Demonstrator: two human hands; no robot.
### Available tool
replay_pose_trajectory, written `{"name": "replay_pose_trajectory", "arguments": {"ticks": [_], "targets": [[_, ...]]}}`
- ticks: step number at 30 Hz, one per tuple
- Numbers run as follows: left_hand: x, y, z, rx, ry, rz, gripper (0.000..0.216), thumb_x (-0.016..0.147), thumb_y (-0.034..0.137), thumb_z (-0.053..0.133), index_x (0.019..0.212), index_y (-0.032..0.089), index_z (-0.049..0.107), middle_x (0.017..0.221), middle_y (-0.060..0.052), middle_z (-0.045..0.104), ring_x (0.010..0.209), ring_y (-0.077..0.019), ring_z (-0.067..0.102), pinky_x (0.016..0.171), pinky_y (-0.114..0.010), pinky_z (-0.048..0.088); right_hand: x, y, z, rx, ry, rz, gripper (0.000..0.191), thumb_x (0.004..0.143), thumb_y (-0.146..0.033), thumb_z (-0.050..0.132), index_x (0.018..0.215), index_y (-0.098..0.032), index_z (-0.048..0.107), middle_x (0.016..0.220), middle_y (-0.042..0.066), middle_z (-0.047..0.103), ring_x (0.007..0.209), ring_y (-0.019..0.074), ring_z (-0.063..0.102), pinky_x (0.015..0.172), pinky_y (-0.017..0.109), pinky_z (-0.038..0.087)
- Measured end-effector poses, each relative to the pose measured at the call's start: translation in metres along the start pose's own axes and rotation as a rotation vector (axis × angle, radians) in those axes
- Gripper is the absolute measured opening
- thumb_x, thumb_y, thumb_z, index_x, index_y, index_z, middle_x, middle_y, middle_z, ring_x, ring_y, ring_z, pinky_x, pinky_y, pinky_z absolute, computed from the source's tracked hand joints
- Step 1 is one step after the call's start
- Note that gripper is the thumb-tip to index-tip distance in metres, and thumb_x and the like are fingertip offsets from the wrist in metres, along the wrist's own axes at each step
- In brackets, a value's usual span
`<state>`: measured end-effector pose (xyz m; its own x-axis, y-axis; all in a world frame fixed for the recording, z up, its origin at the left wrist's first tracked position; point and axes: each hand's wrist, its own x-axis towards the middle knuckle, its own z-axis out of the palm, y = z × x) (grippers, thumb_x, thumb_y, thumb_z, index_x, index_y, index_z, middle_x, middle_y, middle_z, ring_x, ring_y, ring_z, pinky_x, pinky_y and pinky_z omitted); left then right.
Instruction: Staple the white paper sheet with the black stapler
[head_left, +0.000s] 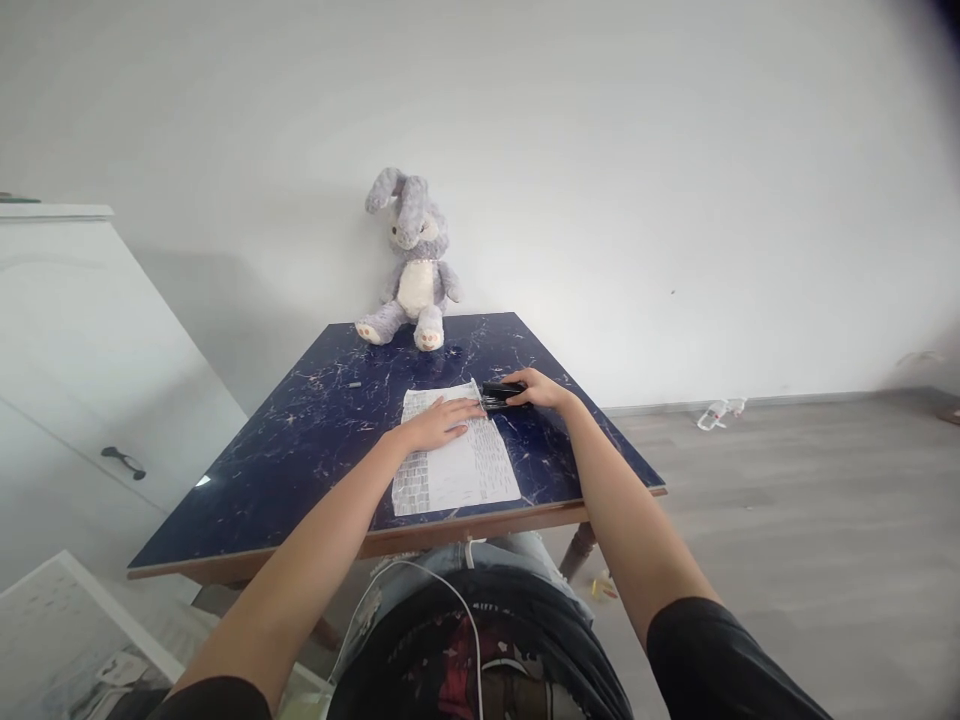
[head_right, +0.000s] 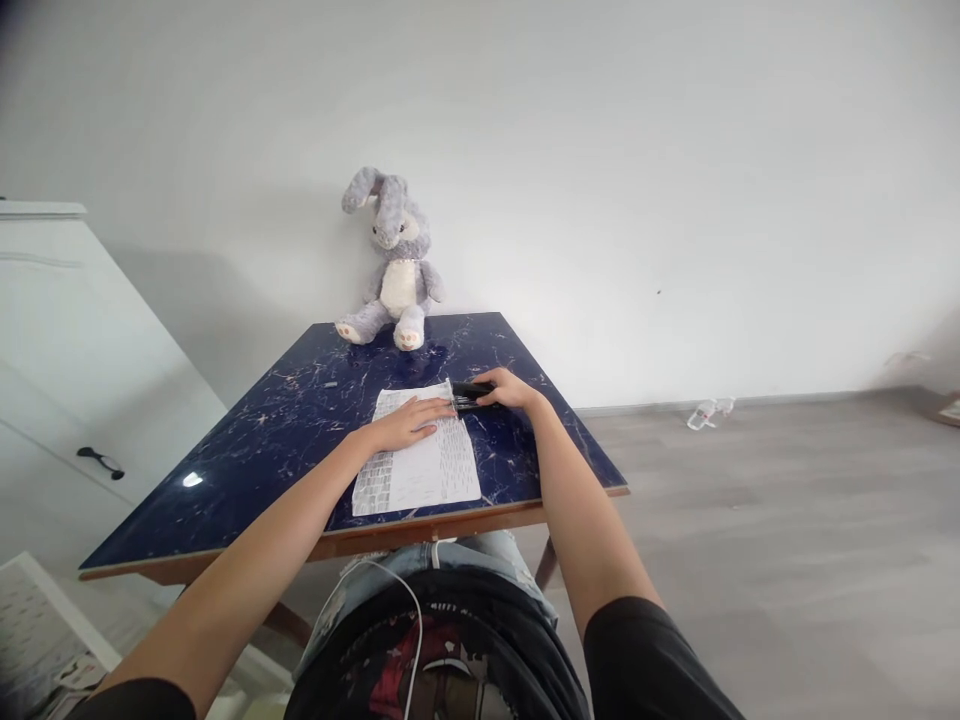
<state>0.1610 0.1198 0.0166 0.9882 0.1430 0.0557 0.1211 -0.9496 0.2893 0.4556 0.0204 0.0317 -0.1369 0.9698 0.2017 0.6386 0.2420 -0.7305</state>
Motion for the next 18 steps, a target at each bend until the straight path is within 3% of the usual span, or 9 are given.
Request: {"name": "replay_pose_trajectory", "arguments": {"ticks": [5, 12, 16, 18], "targets": [[0.000, 0.008, -0.003, 0.009, -0.068, -0.067, 0.051, 0.108, 0.038, 0.030, 0.158, 0.049, 0.033, 0.171, 0.005, 0.019, 0.159, -0.0286, 0.015, 0.125, -0.065, 0.007, -0.001, 0.000, -0.001, 0.015, -0.004, -0.016, 0.031, 0.073, -0.033, 0.071, 0.098, -0.016, 0.079, 0.090, 0.002, 0.073, 0.082, 0.0219, 0.062, 0.075, 0.030, 0.044], [0.009, 0.011, 0.002, 0.058, -0.080, -0.107, 0.053, 0.108, 0.038, 0.033, 0.158, 0.053, 0.029, 0.173, 0.006, 0.010, 0.159, -0.0335, 0.011, 0.122, -0.071, 0.004, 0.002, -0.002, 0.004, 0.021, -0.045, -0.071, 0.031, 0.075, -0.033, 0.068, 0.098, -0.014, 0.077, 0.090, 0.003, 0.071, 0.083, 0.0207, 0.060, 0.076, 0.029, 0.041], [0.013, 0.008, 0.005, 0.037, -0.079, -0.097, 0.050, 0.108, 0.048, 0.033, 0.158, 0.052, 0.030, 0.173, 0.008, 0.003, 0.160, -0.0336, 0.001, 0.124, -0.068, 0.001, 0.008, -0.006, 0.012, -0.092, -0.010, -0.094, 0.029, 0.077, -0.034, 0.066, 0.099, -0.016, 0.075, 0.089, 0.002, 0.069, 0.082, 0.0198, 0.058, 0.075, 0.028, 0.039], [0.010, 0.005, 0.003, 0.003, -0.074, -0.085, 0.053, 0.107, 0.053, 0.034, 0.159, 0.049, 0.030, 0.173, 0.008, 0.003, 0.160, -0.0319, 0.000, 0.127, -0.061, 0.006, 0.010, -0.007, 0.015, -0.123, -0.009, -0.097, 0.030, 0.078, -0.035, 0.066, 0.101, -0.016, 0.073, 0.090, 0.002, 0.068, 0.083, 0.0197, 0.058, 0.076, 0.028, 0.039]]}}
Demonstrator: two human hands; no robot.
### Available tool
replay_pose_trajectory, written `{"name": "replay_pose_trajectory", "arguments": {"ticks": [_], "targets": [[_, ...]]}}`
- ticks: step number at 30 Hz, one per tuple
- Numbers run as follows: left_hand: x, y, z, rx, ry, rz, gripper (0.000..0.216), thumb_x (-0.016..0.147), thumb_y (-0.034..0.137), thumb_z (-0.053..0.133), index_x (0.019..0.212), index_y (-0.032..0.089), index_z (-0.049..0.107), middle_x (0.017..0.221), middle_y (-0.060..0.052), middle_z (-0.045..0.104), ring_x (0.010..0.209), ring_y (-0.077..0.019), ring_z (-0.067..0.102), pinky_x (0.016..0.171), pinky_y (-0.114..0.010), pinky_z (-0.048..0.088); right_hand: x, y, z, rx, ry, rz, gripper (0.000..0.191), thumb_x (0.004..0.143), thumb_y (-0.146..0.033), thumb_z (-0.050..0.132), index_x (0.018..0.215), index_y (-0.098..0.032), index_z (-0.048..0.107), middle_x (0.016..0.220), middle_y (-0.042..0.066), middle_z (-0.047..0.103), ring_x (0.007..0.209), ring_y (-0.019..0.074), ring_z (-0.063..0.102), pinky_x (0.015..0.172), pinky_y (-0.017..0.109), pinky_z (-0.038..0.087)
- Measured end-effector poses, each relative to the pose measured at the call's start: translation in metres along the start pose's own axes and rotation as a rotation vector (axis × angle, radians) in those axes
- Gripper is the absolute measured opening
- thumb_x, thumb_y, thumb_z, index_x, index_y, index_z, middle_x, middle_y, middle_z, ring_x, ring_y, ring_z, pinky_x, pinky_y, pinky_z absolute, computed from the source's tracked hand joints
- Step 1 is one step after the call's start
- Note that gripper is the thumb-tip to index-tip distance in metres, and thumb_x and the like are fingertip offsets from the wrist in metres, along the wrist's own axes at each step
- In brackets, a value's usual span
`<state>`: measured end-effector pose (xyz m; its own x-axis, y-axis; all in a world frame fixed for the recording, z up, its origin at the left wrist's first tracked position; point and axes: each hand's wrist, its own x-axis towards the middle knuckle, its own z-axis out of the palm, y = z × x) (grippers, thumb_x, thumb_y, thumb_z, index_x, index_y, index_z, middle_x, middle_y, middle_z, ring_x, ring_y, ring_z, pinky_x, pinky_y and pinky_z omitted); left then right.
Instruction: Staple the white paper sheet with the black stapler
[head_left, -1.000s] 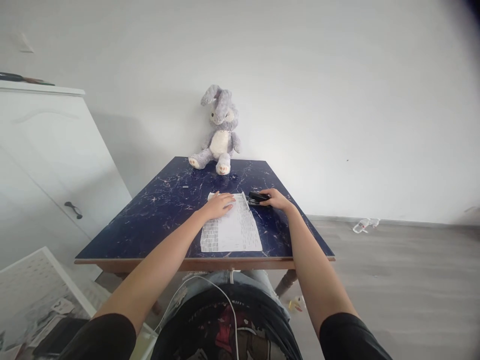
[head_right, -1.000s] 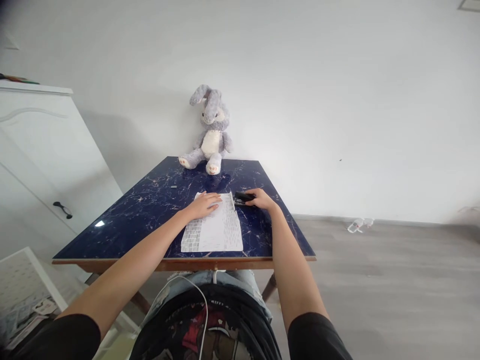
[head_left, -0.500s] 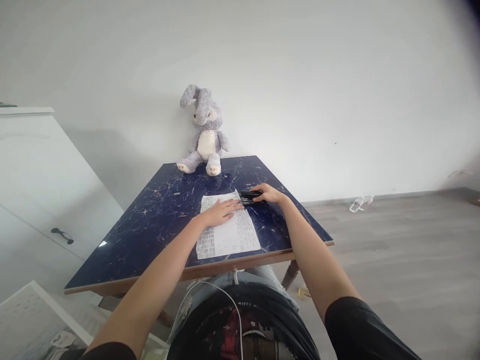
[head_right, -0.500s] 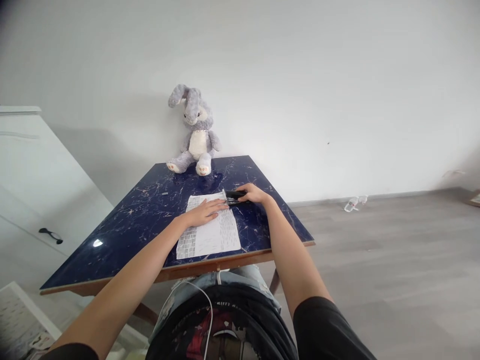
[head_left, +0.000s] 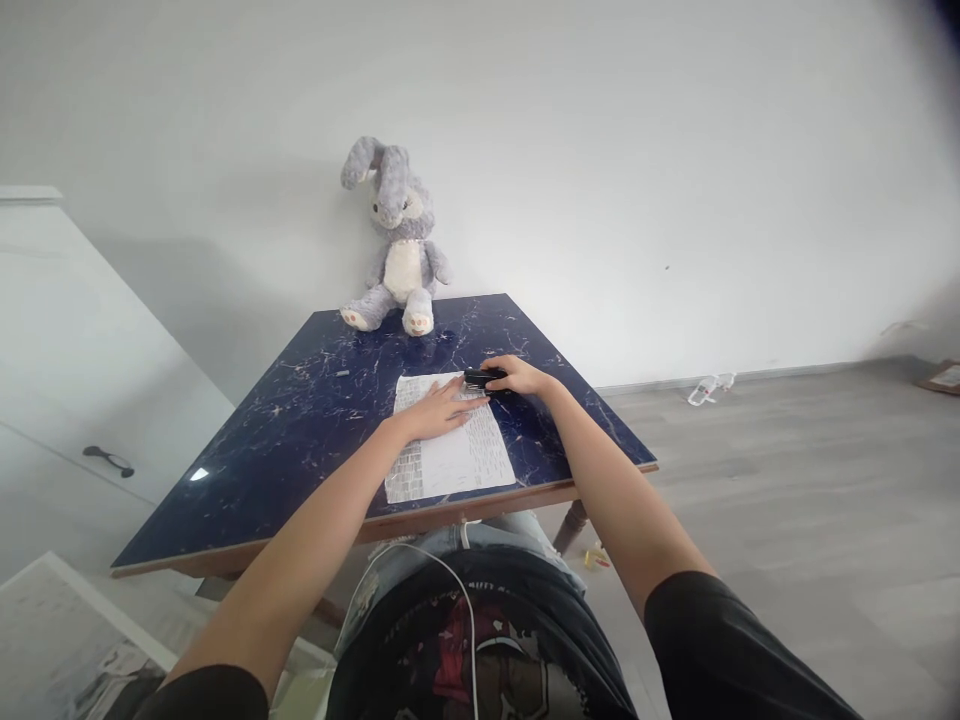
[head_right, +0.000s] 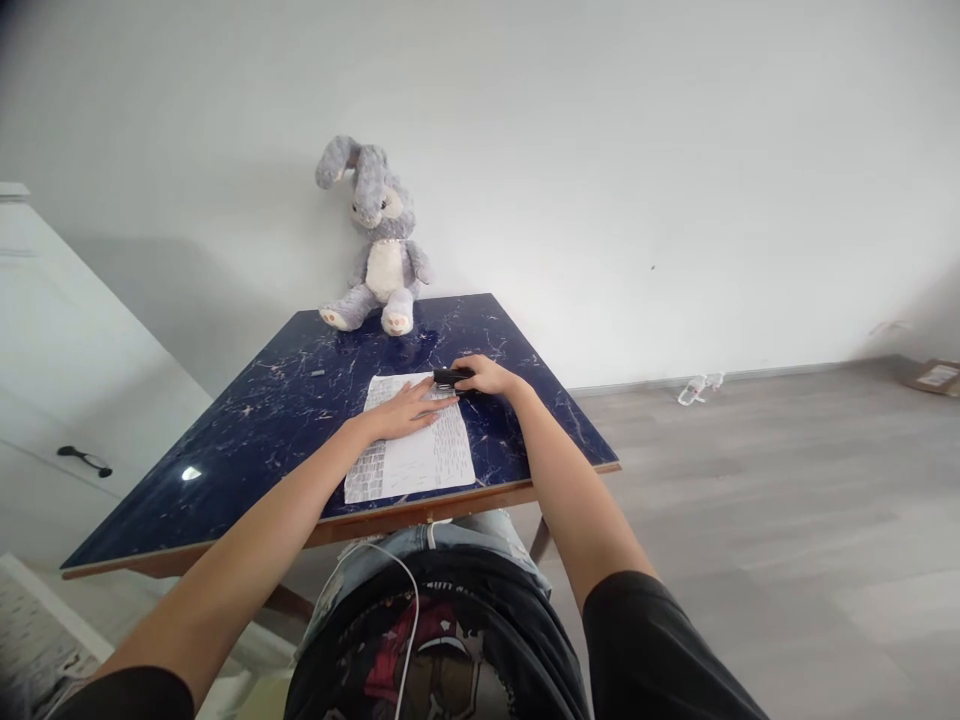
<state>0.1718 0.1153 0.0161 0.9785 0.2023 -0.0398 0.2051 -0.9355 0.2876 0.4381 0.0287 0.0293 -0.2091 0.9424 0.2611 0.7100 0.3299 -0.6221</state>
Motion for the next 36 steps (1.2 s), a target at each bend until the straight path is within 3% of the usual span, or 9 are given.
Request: {"name": "replay_pose_trajectory", "arguments": {"ticks": [3, 6, 8, 10, 14, 20, 25, 29, 36], "targets": [[-0.009, -0.007, -0.005, -0.068, -0.016, 0.002, 0.059, 0.104, 0.059, 0.038, 0.161, 0.045, 0.028, 0.173, 0.006, 0.004, 0.160, -0.0295, 0.003, 0.128, -0.050, 0.016, 0.001, -0.003, 0.003, -0.015, -0.009, 0.012, 0.031, 0.080, -0.038, 0.066, 0.101, -0.016, 0.072, 0.090, 0.001, 0.068, 0.083, 0.0197, 0.059, 0.076, 0.027, 0.039], [-0.016, -0.012, -0.006, -0.081, -0.031, 0.000, 0.058, 0.104, 0.060, 0.040, 0.159, 0.046, 0.032, 0.173, 0.007, 0.005, 0.160, -0.0304, 0.003, 0.128, -0.051, 0.013, 0.001, -0.006, 0.006, -0.031, 0.011, 0.010, 0.035, 0.085, -0.048, 0.065, 0.099, -0.016, 0.072, 0.088, 0.002, 0.069, 0.081, 0.0193, 0.059, 0.075, 0.027, 0.039], [-0.014, -0.011, -0.004, -0.069, -0.034, 0.011, 0.055, 0.104, 0.059, 0.040, 0.158, 0.047, 0.035, 0.172, 0.008, 0.002, 0.159, -0.0310, 0.000, 0.128, -0.053, 0.010, 0.003, -0.011, 0.010, -0.035, 0.059, 0.051, 0.043, 0.094, -0.056, 0.055, 0.094, -0.017, 0.072, 0.087, 0.003, 0.070, 0.081, 0.0194, 0.060, 0.075, 0.027, 0.040], [-0.011, -0.007, -0.001, -0.061, -0.036, 0.024, 0.054, 0.105, 0.059, 0.039, 0.157, 0.048, 0.036, 0.172, 0.009, 0.001, 0.159, -0.0304, -0.001, 0.129, -0.053, 0.008, 0.006, -0.015, 0.015, -0.074, 0.155, 0.191, 0.056, 0.101, -0.060, 0.039, 0.084, -0.017, 0.072, 0.083, 0.005, 0.070, 0.080, 0.0203, 0.061, 0.074, 0.028, 0.040], [-0.004, 0.000, 0.003, -0.054, -0.017, 0.045, 0.054, 0.105, 0.059, 0.039, 0.157, 0.046, 0.038, 0.172, 0.009, 0.007, 0.160, -0.0289, -0.001, 0.129, -0.052, 0.008, 0.013, -0.024, 0.025, -0.270, 0.325, 0.431, 0.058, 0.103, -0.056, 0.038, 0.071, -0.019, 0.069, 0.077, 0.010, 0.070, 0.079, 0.0229, 0.064, 0.071, 0.028, 0.040], [-0.004, -0.006, 0.006, -0.060, 0.017, 0.030, 0.061, 0.103, 0.063, 0.040, 0.160, 0.044, 0.031, 0.172, 0.005, 0.005, 0.159, -0.0310, 0.001, 0.129, -0.051, 0.012, 0.019, -0.029, 0.035, -0.340, 0.450, 0.461, 0.046, 0.100, -0.039, 0.042, 0.072, -0.018, 0.071, 0.074, 0.011, 0.069, 0.071, 0.0226, 0.063, 0.068, 0.030, 0.041], [-0.005, -0.008, 0.007, -0.052, 0.004, -0.002, 0.060, 0.102, 0.065, 0.041, 0.158, 0.044, 0.037, 0.172, 0.005, 0.005, 0.159, -0.0330, 0.002, 0.128, -0.053, 0.011, 0.021, -0.034, 0.042, -0.380, 0.472, 0.442, 0.039, 0.096, -0.034, 0.046, 0.073, -0.017, 0.072, 0.069, 0.012, 0.068, 0.071, 0.0233, 0.063, 0.070, 0.031, 0.044], [-0.004, -0.007, 0.009, -0.046, -0.019, 0.004, 0.059, 0.103, 0.063, 0.039, 0.159, 0.044, 0.035, 0.173, 0.006, 0.005, 0.160, -0.0307, 0.000, 0.128, -0.052, 0.008, 0.025, -0.044, 0.050, -0.444, 0.475, 0.546, 0.038, 0.098, -0.032, 0.043, 0.092, -0.015, 0.076, 0.090, 0.018, 0.073, 0.086, 0.0283, 0.069, 0.078, 0.033, 0.048], [-0.003, -0.008, 0.010, -0.056, 0.002, 0.054, 0.055, 0.103, 0.057, 0.043, 0.156, 0.041, 0.042, 0.173, 0.007, 0.004, 0.160, -0.0318, 0.001, 0.128, -0.053, 0.006, 0.035, -0.052, 0.061, -0.584, 0.295, 0.579, 0.037, 0.099, -0.028, 0.044, 0.106, -0.010, 0.076, 0.110, 0.024, 0.073, 0.110, 0.0362, 0.066, 0.094, 0.045, 0.047]]}}
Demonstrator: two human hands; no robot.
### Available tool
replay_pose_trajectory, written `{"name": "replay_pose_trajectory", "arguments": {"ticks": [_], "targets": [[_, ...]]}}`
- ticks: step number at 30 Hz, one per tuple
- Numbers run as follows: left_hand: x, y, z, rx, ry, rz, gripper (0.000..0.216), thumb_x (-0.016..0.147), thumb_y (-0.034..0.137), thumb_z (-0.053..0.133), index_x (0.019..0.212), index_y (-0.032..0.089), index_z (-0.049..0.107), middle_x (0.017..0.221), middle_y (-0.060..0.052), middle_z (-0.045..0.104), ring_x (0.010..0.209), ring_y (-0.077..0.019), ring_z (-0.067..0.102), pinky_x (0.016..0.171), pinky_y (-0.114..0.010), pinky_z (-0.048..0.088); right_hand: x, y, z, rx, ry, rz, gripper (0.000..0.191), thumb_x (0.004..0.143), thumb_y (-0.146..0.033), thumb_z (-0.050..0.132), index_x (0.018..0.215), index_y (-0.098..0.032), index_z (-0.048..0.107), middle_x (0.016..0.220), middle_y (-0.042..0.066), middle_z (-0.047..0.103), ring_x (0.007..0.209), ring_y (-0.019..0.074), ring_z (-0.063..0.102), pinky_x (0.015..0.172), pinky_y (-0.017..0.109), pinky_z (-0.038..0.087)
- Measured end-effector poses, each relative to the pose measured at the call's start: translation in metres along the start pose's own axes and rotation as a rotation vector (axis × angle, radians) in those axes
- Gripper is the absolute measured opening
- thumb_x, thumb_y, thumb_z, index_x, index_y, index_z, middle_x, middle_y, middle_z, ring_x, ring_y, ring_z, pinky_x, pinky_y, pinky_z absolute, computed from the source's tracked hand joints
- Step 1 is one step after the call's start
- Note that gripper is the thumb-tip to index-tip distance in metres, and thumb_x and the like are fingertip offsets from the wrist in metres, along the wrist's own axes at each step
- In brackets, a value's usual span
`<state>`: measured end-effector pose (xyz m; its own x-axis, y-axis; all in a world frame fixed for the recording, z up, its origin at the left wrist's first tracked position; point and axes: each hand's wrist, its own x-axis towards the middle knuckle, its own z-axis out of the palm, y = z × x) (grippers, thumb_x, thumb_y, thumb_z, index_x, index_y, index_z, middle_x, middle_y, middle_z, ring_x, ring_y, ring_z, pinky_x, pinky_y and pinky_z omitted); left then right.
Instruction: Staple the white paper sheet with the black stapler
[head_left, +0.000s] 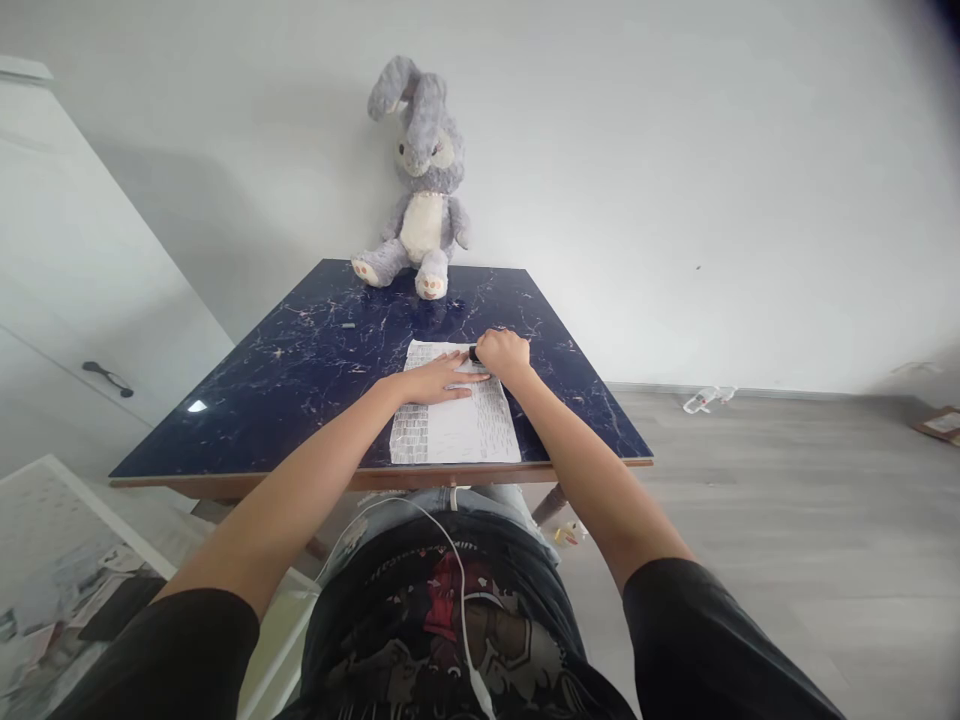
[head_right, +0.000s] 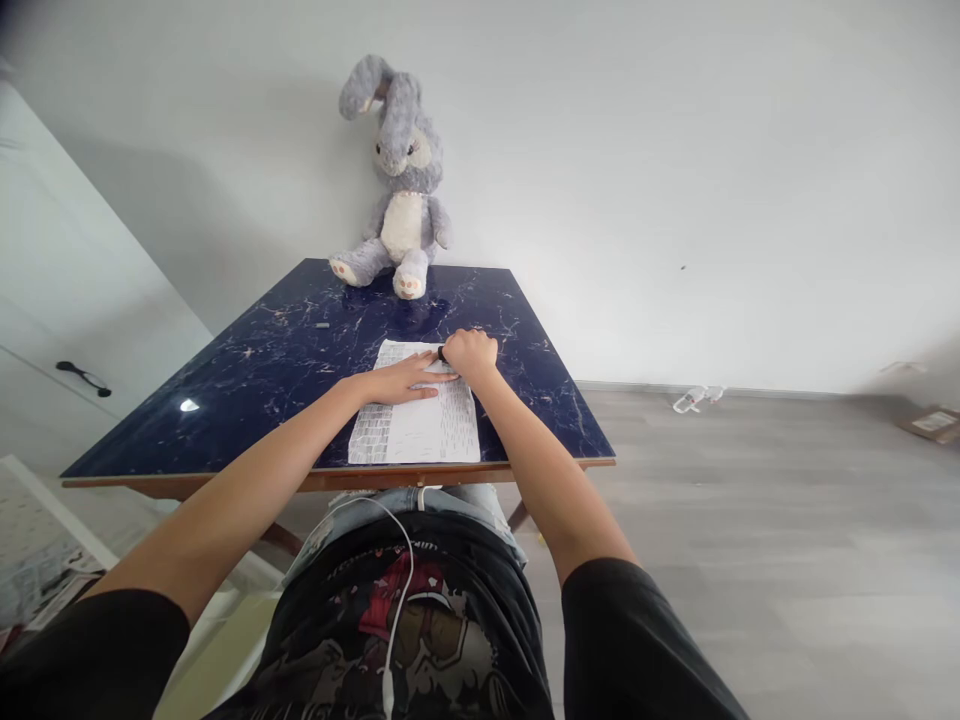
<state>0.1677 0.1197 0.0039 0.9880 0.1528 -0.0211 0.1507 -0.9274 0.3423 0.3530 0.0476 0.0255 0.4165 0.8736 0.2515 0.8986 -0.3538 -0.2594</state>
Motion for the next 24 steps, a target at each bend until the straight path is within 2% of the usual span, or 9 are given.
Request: {"name": "replay_pose_trajectory", "arguments": {"ticks": [4, 9, 11, 13, 16, 18, 20, 22, 24], "targets": [[0.002, -0.003, 0.002, -0.027, 0.024, 0.007, 0.055, 0.102, 0.057, 0.047, 0.155, 0.040, 0.045, 0.172, 0.007, 0.012, 0.160, -0.0316, 0.005, 0.129, -0.053, 0.008, 0.003, -0.005, 0.001, -0.056, -0.069, -0.033, 0.034, 0.095, -0.028, 0.051, 0.109, -0.008, 0.076, 0.115, 0.027, 0.071, 0.116, 0.0402, 0.062, 0.094, 0.050, 0.046], [0.002, -0.004, 0.003, -0.030, 0.051, 0.017, 0.056, 0.101, 0.059, 0.048, 0.154, 0.040, 0.046, 0.171, 0.007, 0.016, 0.160, -0.0305, 0.007, 0.130, -0.052, 0.007, 0.006, -0.011, 0.003, -0.062, -0.085, -0.017, 0.034, 0.094, -0.028, 0.053, 0.108, -0.005, 0.074, 0.123, 0.031, 0.066, 0.124, 0.0452, 0.054, 0.098, 0.059, 0.041], [0.002, -0.003, 0.002, -0.018, 0.033, 0.011, 0.055, 0.102, 0.059, 0.046, 0.154, 0.040, 0.046, 0.172, 0.006, 0.013, 0.160, -0.0316, 0.006, 0.129, -0.053, 0.007, 0.007, -0.006, -0.001, 0.012, -0.085, -0.028, 0.035, 0.097, -0.028, 0.047, 0.110, -0.007, 0.072, 0.120, 0.029, 0.067, 0.119, 0.0412, 0.058, 0.096, 0.053, 0.042], [0.001, -0.003, 0.001, -0.012, 0.010, -0.007, 0.055, 0.103, 0.059, 0.043, 0.155, 0.041, 0.044, 0.172, 0.005, 0.008, 0.159, -0.0329, 0.004, 0.129, -0.054, 0.007, 0.008, 0.006, -0.007, 0.072, -0.078, -0.071, 0.037, 0.103, -0.030, 0.038, 0.114, -0.014, 0.069, 0.115, 0.020, 0.070, 0.111, 0.0327, 0.063, 0.093, 0.042, 0.044], [0.000, -0.004, 0.001, -0.019, 0.002, -0.024, 0.057, 0.103, 0.063, 0.040, 0.157, 0.042, 0.041, 0.173, 0.004, 0.004, 0.159, -0.0333, 0.001, 0.128, -0.054, 0.007, 0.011, 0.030, -0.018, 0.202, -0.122, -0.249, 0.039, 0.106, -0.039, 0.033, 0.110, -0.020, 0.067, 0.105, 0.008, 0.073, 0.096, 0.0224, 0.066, 0.083, 0.030, 0.045], [-0.001, -0.004, 0.001, -0.035, -0.001, -0.022, 0.059, 0.102, 0.064, 0.039, 0.157, 0.042, 0.040, 0.173, 0.004, 0.002, 0.159, -0.0331, -0.001, 0.128, -0.053, 0.006, 0.014, 0.046, -0.023, 0.295, -0.220, -0.460, 0.034, 0.100, -0.046, 0.049, 0.102, -0.019, 0.068, 0.096, 0.004, 0.072, 0.087, 0.0198, 0.065, 0.077, 0.027, 0.043], [-0.001, -0.004, 0.000, -0.055, -0.012, -0.029, 0.060, 0.102, 0.065, 0.040, 0.157, 0.042, 0.039, 0.173, 0.004, 0.001, 0.159, -0.0335, -0.003, 0.127, -0.052, 0.004, 0.018, 0.060, -0.025, 0.312, -0.287, -0.595, 0.028, 0.088, -0.044, 0.068, 0.097, -0.018, 0.069, 0.091, 0.003, 0.072, 0.082, 0.0195, 0.063, 0.075, 0.026, 0.042], [-0.001, -0.004, 0.000, -0.082, -0.018, -0.046, 0.061, 0.100, 0.066, 0.042, 0.156, 0.043, 0.041, 0.173, 0.004, 0.000, 0.159, -0.0347, -0.003, 0.127, -0.053, 0.003, 0.021, 0.072, -0.025, 0.266, -0.262, -0.527, 0.027, 0.078, -0.035, 0.077, 0.098, -0.018, 0.070, 0.092, 0.004, 0.073, 0.083, 0.0209, 0.064, 0.076, 0.027, 0.043], [-0.002, -0.003, 0.000, -0.115, -0.013, -0.059, 0.060, 0.099, 0.067, 0.045, 0.153, 0.041, 0.047, 0.173, 0.003, 0.003, 0.159, -0.0358, -0.002, 0.126, -0.052, 0.004, 0.024, 0.083, -0.025, 0.237, -0.205, -0.314, 0.029, 0.076, -0.030, 0.078, 0.100, -0.017, 0.072, 0.097, 0.008, 0.075, 0.087, 0.0240, 0.066, 0.077, 0.029, 0.045]]}}
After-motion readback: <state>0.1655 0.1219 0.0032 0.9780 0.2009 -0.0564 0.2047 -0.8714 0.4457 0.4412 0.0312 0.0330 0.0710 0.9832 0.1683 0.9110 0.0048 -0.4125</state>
